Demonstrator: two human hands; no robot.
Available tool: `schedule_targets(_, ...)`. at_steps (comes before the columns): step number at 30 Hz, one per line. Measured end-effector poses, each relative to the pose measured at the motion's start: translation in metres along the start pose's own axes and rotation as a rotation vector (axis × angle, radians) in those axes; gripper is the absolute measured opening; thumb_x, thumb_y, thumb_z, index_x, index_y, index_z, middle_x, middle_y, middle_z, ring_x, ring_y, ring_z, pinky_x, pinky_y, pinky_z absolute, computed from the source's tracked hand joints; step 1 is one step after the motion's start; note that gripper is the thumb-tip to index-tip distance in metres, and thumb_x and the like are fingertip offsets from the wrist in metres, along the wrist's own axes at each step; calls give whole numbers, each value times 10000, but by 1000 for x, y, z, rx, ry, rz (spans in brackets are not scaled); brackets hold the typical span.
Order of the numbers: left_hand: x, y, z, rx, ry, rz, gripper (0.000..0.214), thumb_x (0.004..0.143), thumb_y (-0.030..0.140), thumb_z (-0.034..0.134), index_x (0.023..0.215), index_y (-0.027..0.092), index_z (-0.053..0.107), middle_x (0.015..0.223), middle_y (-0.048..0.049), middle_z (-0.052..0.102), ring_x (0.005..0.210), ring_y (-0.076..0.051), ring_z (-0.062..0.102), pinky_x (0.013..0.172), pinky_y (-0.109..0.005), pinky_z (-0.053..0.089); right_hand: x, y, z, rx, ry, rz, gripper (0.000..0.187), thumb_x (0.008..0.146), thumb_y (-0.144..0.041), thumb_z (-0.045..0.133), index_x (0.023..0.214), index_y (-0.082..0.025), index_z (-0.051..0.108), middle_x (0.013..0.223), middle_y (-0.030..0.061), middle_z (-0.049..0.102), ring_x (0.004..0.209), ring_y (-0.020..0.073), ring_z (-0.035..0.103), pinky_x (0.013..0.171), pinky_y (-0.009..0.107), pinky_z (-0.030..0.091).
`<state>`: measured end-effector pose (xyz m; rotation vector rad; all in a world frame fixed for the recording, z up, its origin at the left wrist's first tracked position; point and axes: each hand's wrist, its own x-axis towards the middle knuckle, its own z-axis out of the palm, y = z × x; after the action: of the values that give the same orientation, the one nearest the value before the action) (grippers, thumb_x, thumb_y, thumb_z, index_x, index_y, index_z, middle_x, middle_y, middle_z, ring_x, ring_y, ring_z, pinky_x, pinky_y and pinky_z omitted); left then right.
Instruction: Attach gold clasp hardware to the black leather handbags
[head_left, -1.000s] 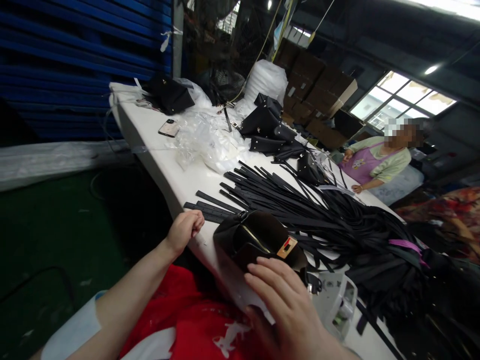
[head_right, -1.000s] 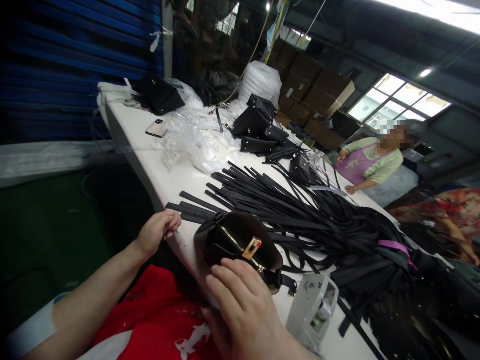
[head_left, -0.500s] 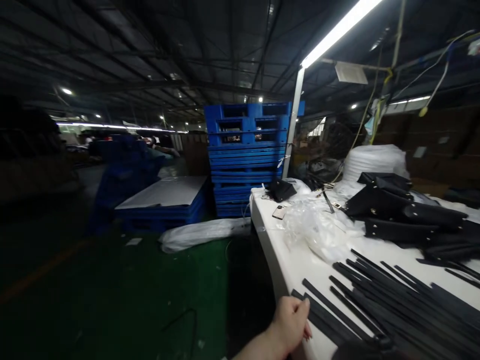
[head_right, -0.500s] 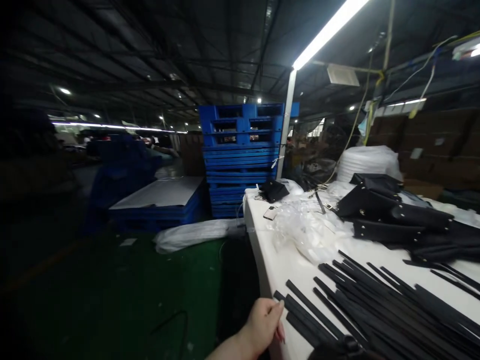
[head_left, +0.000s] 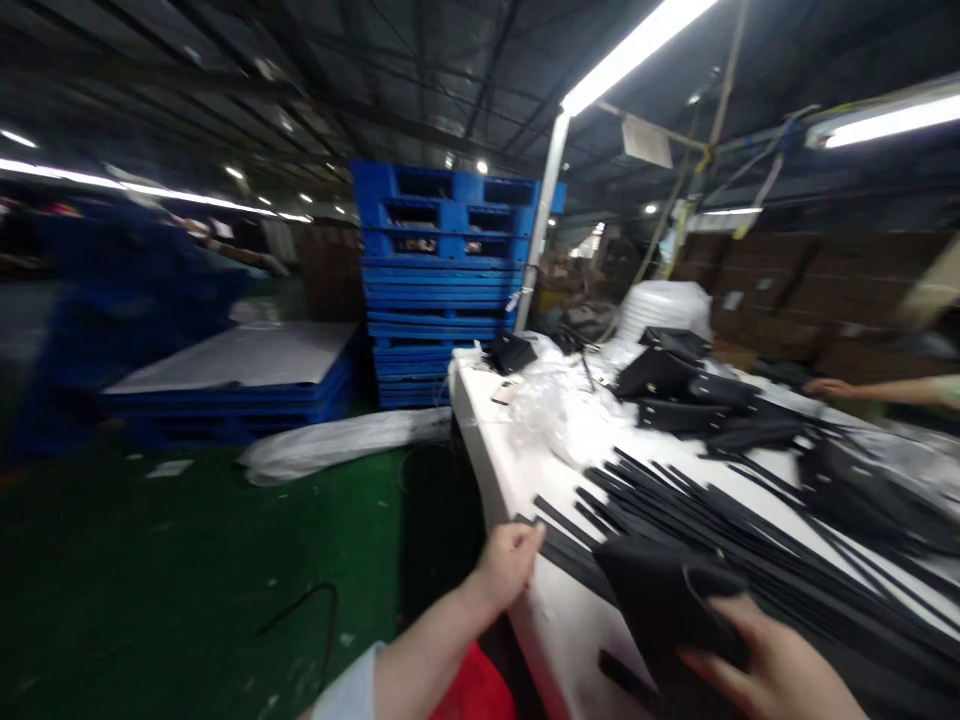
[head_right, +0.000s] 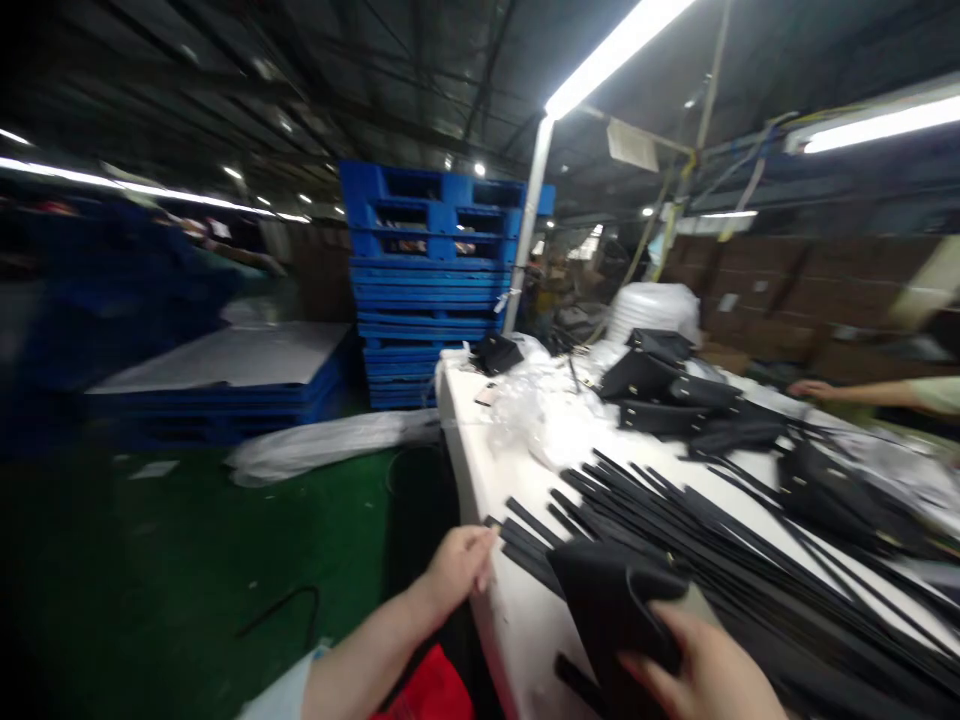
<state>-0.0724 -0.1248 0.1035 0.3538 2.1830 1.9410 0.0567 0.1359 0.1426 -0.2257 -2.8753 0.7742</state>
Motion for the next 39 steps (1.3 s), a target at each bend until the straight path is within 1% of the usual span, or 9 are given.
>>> schedule_targets(2,4,0,2,-52,-29,15,611,725,760,457,476,205,409,380,29,389,395,-96,352,452,-239,290,-5,1,-43,400,-36,101,352,668,-462,741,900,-199,717,839,72,738,779,303,695,697,370,563)
schedule_targets(4,13,-5,5,-110,-92,20,595,749,734,475,500,200,396,391,46,362,400,-85,319,450,-229,263,-6,3,-69,751,112,167,427,611,-425,801,946,-181,698,895,74,739,780,280,691,710,374,568)
schedule_targets(8,24,-18,14,-179,-187,23,535,787,702,484,633,191,455,455,79,303,405,-81,272,415,-211,200,0,19,-55,1122,315,174,474,538,-360,861,948,-191,694,898,59,742,760,244,692,731,379,568)
schedule_targets(13,20,-26,13,-74,-252,126,436,870,573,440,926,162,574,491,76,326,423,-105,303,418,-217,220,5,44,10,1131,276,328,487,559,-331,860,988,-178,687,942,66,745,828,252,698,811,389,557)
schedule_targets(16,17,-23,11,62,-238,171,380,899,465,416,1016,153,599,527,53,403,468,-121,380,462,-230,290,3,52,28,1171,332,448,510,568,-359,851,1012,-185,670,967,62,744,863,267,699,827,401,560)
schedule_targets(26,1,-25,35,148,-452,138,307,836,381,481,933,175,685,597,14,583,575,-152,526,585,-247,395,2,54,31,1161,382,500,526,579,-338,848,1041,-187,648,954,50,743,857,250,696,809,383,570)
schedule_targets(30,5,-22,42,180,-414,162,255,817,384,554,860,186,709,819,-39,707,767,-198,623,721,-272,444,-4,50,34,1180,394,461,522,598,-325,843,1063,-200,643,970,41,742,867,251,697,835,403,562)
schedule_targets(35,9,-15,44,233,-536,317,171,796,319,603,796,215,738,800,-32,713,761,-196,635,720,-266,453,-16,46,35,1157,407,406,531,604,-303,842,1086,-200,643,1007,51,736,891,254,694,858,414,550)
schedule_targets(39,-6,-28,50,217,-628,285,174,788,304,604,825,213,748,819,-46,716,785,-210,642,761,-285,465,-21,44,37,1111,489,449,536,591,-315,846,1072,-186,648,1002,60,735,885,253,689,857,415,553)
